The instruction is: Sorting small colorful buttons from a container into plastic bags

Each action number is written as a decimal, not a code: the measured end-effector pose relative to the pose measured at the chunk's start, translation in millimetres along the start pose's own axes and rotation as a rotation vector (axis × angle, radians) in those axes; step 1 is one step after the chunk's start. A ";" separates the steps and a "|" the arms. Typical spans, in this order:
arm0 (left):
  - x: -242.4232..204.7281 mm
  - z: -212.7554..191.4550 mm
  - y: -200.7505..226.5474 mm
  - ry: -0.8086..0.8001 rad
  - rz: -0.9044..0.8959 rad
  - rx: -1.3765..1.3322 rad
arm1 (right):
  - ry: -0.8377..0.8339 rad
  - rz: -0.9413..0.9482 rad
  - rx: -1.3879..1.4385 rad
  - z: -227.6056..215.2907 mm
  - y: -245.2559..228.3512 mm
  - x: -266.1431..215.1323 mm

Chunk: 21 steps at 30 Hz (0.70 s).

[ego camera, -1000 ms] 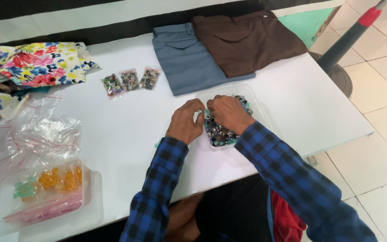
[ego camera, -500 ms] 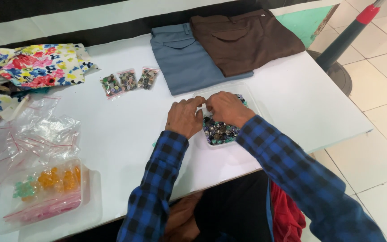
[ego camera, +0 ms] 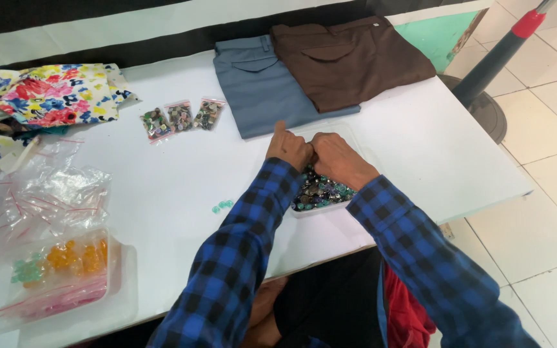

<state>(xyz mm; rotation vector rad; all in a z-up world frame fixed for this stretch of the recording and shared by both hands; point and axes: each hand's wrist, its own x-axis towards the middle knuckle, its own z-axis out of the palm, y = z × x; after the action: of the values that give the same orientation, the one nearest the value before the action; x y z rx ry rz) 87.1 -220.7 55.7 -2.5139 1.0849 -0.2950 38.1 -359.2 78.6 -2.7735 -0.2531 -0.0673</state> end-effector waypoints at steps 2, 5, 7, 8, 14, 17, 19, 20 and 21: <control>6.1 6.3 4.8 -0.017 -0.015 -0.031 | 0.026 0.009 0.059 -2.7 -1.7 -4.3; 11.9 13.9 12.8 -0.035 -0.040 -0.064 | 0.072 0.029 0.128 8.2 5.7 -4.0; 13.8 19.4 25.4 -0.040 -0.037 -0.066 | 0.095 0.052 0.142 17.6 11.9 -10.1; 17.7 21.7 26.5 -0.070 -0.052 -0.018 | 0.114 0.064 0.170 17.6 12.0 -8.3; 15.6 27.6 23.9 -0.069 -0.097 -0.076 | 0.148 0.067 0.257 8.6 5.2 -10.7; 13.0 25.9 22.9 -0.047 -0.097 -0.086 | 0.164 0.060 0.258 6.4 4.2 -10.8; 10.0 25.2 21.5 -0.035 -0.098 -0.100 | 0.170 0.054 0.260 4.5 1.2 -11.2; 8.9 24.3 20.9 -0.003 -0.078 -0.115 | 0.183 0.056 0.261 2.3 -0.1 -12.1; 8.1 23.7 20.3 0.029 -0.059 -0.131 | 0.196 0.058 0.261 0.2 -1.2 -12.8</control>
<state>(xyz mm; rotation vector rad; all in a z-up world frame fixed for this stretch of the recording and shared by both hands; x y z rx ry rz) 87.3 -233.1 26.0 -2.6687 1.0754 -0.2863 25.3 -360.2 77.8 -2.4908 -0.1208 -0.2702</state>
